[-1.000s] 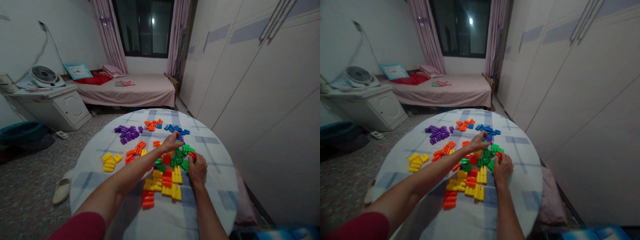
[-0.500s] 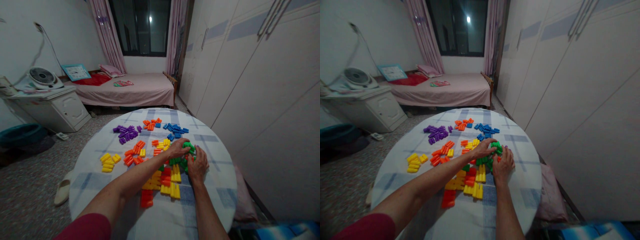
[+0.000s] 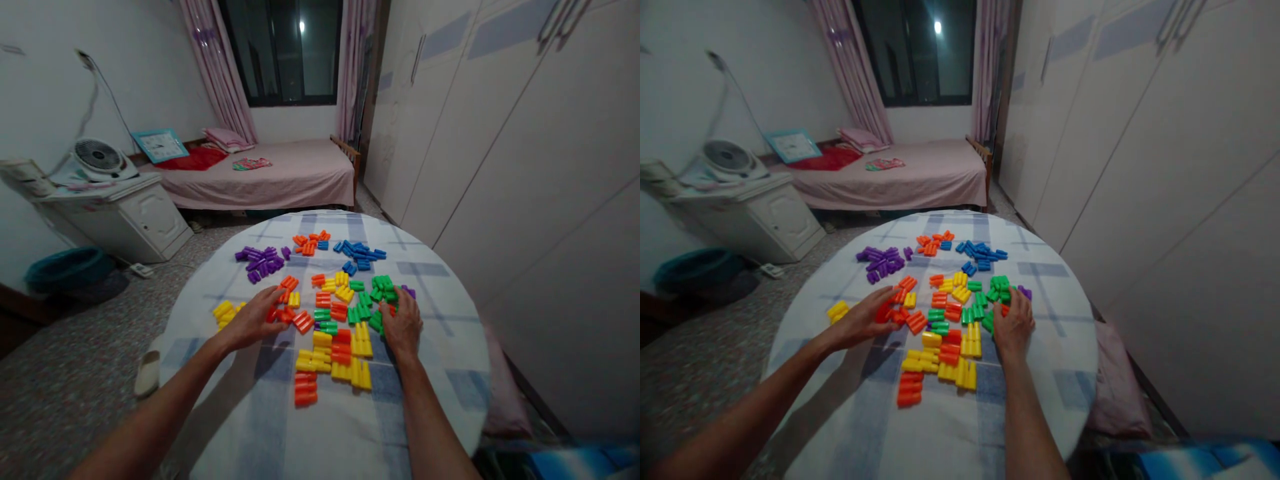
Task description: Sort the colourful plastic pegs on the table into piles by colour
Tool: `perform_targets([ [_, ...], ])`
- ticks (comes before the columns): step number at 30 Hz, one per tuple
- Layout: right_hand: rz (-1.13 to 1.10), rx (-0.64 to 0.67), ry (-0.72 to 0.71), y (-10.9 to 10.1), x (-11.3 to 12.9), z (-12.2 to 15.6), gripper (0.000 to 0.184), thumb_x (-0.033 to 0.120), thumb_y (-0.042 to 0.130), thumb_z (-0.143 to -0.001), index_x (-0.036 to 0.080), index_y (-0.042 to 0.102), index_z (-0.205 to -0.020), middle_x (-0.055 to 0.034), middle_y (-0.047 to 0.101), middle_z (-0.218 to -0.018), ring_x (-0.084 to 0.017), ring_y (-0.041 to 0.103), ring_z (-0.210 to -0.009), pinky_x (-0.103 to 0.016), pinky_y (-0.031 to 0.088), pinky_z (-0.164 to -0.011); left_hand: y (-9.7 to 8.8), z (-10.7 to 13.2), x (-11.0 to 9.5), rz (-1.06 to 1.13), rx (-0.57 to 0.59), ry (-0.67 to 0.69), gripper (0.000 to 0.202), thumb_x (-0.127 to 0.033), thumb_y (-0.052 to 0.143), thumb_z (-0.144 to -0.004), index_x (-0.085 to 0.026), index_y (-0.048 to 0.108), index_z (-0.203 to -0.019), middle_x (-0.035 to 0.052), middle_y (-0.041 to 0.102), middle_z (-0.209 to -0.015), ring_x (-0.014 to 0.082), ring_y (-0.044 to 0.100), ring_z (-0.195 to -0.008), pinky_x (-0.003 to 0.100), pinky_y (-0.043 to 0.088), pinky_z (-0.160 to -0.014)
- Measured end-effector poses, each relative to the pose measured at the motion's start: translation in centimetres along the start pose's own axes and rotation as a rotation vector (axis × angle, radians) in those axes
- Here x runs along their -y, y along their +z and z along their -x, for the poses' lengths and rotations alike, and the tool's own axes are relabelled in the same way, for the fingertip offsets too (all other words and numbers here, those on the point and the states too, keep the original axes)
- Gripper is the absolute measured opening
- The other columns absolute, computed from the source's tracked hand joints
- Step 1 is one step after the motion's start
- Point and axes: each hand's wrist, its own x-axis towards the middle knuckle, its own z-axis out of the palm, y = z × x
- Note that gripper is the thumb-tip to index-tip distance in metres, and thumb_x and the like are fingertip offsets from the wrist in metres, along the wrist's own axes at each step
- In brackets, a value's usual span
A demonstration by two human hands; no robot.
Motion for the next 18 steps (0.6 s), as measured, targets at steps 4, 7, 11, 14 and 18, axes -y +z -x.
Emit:
perform_targets([
  [4,-0.019,0.0,-0.003,0.1,-0.3,0.1,0.048,0.04,0.042,-0.082,0.019,0.052,-0.125,-0.012,0.054,-0.126,-0.027,0.047,-0.116,-0.042,0.038,-0.09,1.5,0.4,0.8,-0.046,0.018,-0.085,0.086,-0.043,0.072,-0.063,-0.02,0.038,-0.138,0.0164,0.034,-0.147,0.0341,0.031,-0.135,0.047,0.032,-0.108],
  [7,-0.047,-0.006,-0.019,0.1,-0.5,0.2,0.047,0.04,0.041,-0.083,0.018,0.053,-0.122,-0.0128,0.056,-0.122,-0.027,0.048,-0.112,-0.042,0.038,-0.091,2.5,-0.4,1.6,-0.026,-0.021,-0.098,0.081,-0.047,0.066,-0.069,-0.017,0.037,-0.138,0.0168,0.037,-0.145,0.0317,0.036,-0.133,0.044,0.032,-0.108],
  [11,-0.054,-0.007,-0.033,0.2,-0.7,0.2,0.045,0.038,0.041,-0.082,0.017,0.054,-0.119,-0.0134,0.057,-0.118,-0.027,0.05,-0.108,-0.041,0.038,-0.089,2.7,-0.9,2.3,-0.041,-0.104,-0.02,0.059,-0.041,0.054,-0.079,-0.021,0.043,-0.134,0.0114,0.05,-0.133,0.0272,0.046,-0.122,0.04,0.034,-0.105],
  [14,-0.036,0.01,-0.031,0.2,-0.8,0.1,0.044,0.037,0.041,-0.082,0.015,0.056,-0.117,-0.0135,0.059,-0.114,-0.027,0.051,-0.103,-0.041,0.039,-0.087,2.5,-1.0,2.1,-0.113,-0.125,-0.024,0.052,-0.028,0.05,-0.079,-0.022,0.048,-0.131,0.01,0.056,-0.123,0.0262,0.05,-0.114,0.038,0.038,-0.101],
  [18,-0.034,0.017,-0.042,0.2,-0.9,0.0,0.044,0.037,0.04,-0.081,0.015,0.058,-0.114,-0.0128,0.06,-0.11,-0.026,0.052,-0.098,-0.039,0.04,-0.086,2.4,-1.5,1.7,-0.203,-0.115,0.005,0.05,-0.024,0.048,-0.078,-0.023,0.051,-0.128,0.0101,0.056,-0.12,0.0259,0.051,-0.108,0.037,0.041,-0.095],
])
